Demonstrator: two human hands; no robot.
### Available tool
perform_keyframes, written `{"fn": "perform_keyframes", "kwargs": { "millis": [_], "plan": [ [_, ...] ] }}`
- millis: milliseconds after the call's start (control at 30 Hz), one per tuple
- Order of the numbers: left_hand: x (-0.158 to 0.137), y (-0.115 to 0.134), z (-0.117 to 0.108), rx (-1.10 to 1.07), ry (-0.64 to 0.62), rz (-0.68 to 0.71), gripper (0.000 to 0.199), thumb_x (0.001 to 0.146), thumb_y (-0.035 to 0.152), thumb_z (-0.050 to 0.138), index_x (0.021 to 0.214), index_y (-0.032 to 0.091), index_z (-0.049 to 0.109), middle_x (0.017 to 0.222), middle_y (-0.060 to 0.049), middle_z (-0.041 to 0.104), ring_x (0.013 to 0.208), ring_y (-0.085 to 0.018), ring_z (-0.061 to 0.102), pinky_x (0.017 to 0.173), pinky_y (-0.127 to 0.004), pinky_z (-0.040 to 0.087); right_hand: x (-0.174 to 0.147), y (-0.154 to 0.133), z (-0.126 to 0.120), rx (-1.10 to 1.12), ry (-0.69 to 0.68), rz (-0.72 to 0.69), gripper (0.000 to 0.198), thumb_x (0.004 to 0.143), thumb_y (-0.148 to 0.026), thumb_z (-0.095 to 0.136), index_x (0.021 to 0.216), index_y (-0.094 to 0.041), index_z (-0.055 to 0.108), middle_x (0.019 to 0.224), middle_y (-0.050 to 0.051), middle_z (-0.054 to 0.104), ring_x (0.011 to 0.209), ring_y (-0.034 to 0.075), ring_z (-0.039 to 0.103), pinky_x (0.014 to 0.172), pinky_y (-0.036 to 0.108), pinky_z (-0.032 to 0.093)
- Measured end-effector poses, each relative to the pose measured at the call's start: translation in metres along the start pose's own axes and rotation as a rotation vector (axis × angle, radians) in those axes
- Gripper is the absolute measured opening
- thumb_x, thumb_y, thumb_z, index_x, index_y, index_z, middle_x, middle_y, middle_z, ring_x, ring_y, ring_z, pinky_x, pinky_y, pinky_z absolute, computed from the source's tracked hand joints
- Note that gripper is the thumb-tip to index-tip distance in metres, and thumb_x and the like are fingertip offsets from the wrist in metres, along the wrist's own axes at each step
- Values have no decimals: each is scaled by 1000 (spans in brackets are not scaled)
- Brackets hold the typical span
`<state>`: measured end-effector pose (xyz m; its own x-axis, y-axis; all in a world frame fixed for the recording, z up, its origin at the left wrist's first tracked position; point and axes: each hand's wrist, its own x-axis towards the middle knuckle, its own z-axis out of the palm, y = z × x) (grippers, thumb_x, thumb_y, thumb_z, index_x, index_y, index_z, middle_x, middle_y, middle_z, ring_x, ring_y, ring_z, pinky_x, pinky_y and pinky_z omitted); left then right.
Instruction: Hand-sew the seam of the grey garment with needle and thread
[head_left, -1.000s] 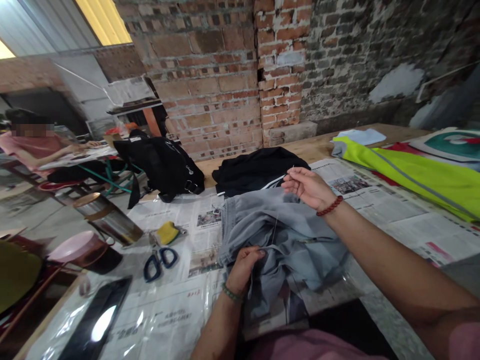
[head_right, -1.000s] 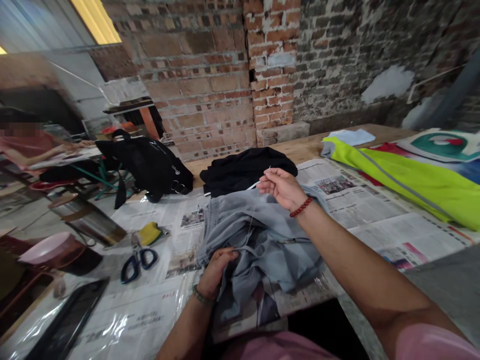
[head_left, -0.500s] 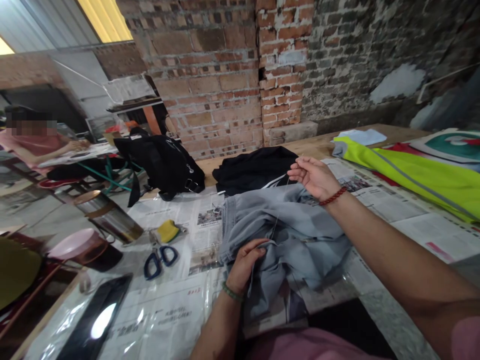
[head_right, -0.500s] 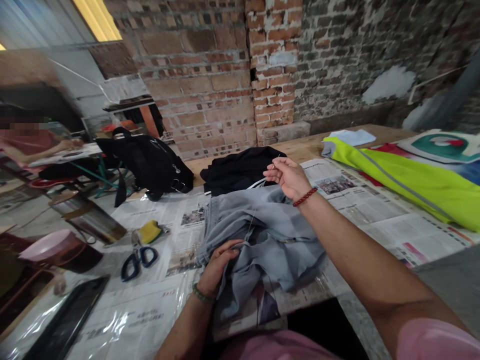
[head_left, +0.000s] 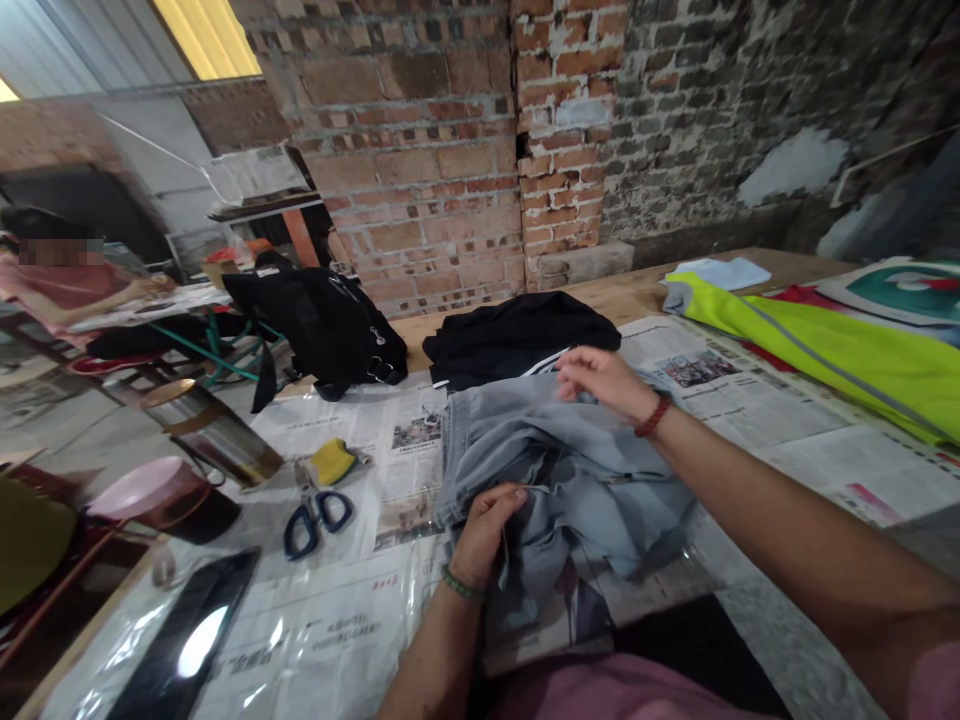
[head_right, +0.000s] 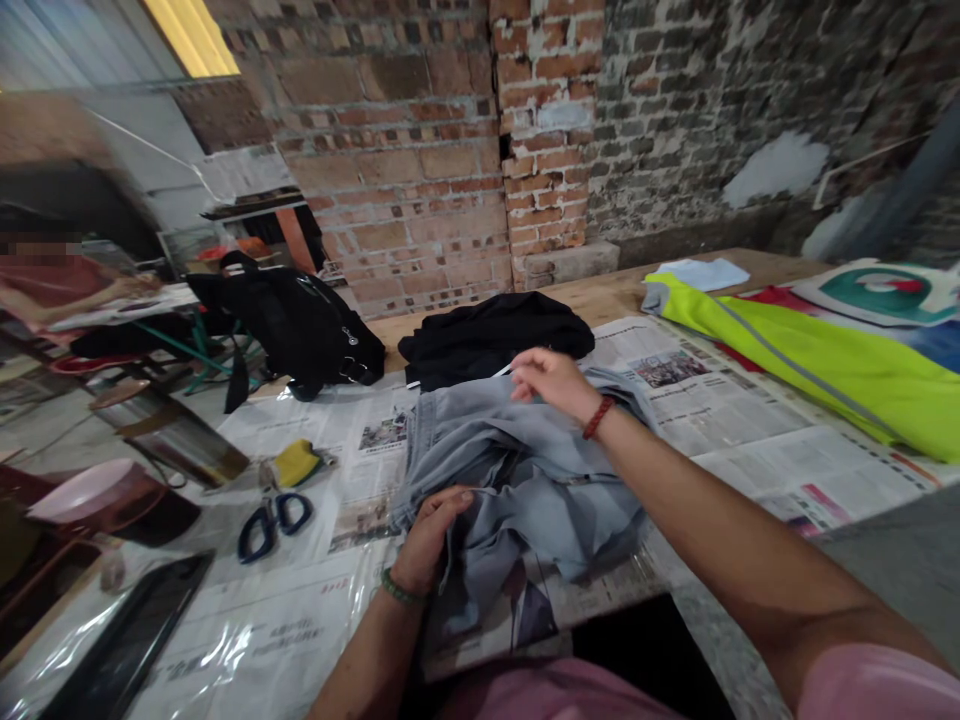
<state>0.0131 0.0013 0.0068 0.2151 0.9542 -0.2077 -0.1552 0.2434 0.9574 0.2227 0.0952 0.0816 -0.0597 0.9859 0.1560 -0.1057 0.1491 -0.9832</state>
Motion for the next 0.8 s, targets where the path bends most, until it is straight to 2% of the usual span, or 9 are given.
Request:
{"fn": "perform_keyframes", "kwargs": {
  "millis": [100,167,233,333,467,600,800],
  "plan": [
    [1,-2,-2,-32,31,18,20,60,31,66,50,15,60,48,2,52,50,-10,45,51,-22,35,-23,19,18,-319,-302,-22,11,76,-17,50,81,-18,59,64,-3,60,41,7,54,42,18,41],
    [1,-2,-2,-55,53,26,19,59,29,66,50,14,59,48,3,51,48,-9,44,50,-21,34,-35,29,25,-509,-451,-140,15,78,-18,48,83,-20,62,68,-3,61,44,7,54,46,19,41],
    [1,0,-3,-64,82,31,15,58,27,67,55,14,62,50,3,53,49,-9,45,51,-21,35,-42,34,28,-645,-538,-283,19,79,-18,46,84,-22,64,74,-1,63,56,10,58,55,21,44],
    [-1,3,-3,-60,102,25,12,57,25,67,59,14,64,51,3,54,49,-9,45,51,-20,35,-44,39,28,-740,-592,-409,24,77,-11,45,83,-21,66,81,1,65,74,14,60,68,24,45],
    [-3,6,-3,-57,80,32,14,57,26,67,57,13,62,48,4,52,47,-8,43,49,-19,34,-43,44,28,-782,-660,-431,29,76,-7,42,85,-20,67,80,2,66,77,14,59,72,26,45],
    [-3,7,-2,-37,68,54,14,58,25,67,57,12,63,48,3,52,47,-8,42,49,-18,34,-45,46,28,-752,-754,-377,29,77,-7,42,87,-20,66,82,0,65,79,13,57,75,25,44],
    [-2,7,-2,-37,68,60,12,59,23,67,58,12,64,49,3,54,49,-8,44,50,-18,34,-49,42,28,-644,-773,-257,26,77,-8,42,88,-16,65,83,2,62,78,12,57,73,22,44]
  ]
}}
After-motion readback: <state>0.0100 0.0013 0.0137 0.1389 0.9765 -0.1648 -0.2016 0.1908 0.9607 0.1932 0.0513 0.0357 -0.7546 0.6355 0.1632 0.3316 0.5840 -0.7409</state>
